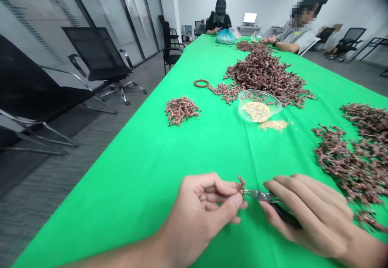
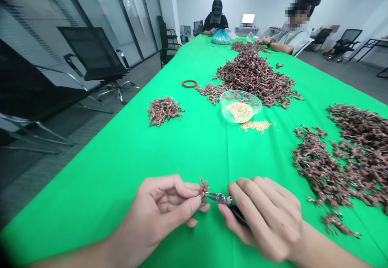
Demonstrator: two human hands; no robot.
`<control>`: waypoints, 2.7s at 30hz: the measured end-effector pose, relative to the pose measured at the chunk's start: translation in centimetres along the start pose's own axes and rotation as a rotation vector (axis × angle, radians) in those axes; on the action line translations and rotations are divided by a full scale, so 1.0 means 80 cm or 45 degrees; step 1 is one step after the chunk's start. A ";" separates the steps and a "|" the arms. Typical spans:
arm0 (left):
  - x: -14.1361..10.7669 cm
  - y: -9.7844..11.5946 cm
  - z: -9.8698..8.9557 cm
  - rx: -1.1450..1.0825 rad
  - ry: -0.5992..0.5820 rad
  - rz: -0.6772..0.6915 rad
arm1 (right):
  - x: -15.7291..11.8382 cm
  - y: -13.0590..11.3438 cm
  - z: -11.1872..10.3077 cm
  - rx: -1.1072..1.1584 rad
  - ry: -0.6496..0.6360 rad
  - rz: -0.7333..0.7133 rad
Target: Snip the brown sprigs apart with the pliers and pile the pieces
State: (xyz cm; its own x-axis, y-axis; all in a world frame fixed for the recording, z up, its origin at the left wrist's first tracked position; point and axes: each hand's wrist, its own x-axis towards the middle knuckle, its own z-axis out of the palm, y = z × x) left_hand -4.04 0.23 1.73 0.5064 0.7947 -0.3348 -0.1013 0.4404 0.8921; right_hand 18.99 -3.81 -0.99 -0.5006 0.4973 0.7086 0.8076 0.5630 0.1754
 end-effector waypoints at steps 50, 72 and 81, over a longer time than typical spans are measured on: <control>0.011 0.001 -0.005 -0.235 -0.210 -0.054 | 0.012 -0.028 0.002 0.296 -0.040 0.338; 0.012 0.009 -0.016 -0.176 -0.254 -0.031 | 0.015 -0.026 -0.003 0.421 0.001 0.390; 0.018 0.010 -0.017 -0.058 -0.338 0.069 | 0.015 -0.028 0.000 0.569 -0.032 0.422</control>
State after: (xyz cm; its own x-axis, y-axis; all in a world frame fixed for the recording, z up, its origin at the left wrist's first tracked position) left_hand -4.57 2.33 1.55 0.7053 0.6829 -0.1902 -0.1700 0.4235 0.8898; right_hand 16.54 -4.47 -0.56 -0.2537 0.7079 0.6592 0.7149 0.5963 -0.3652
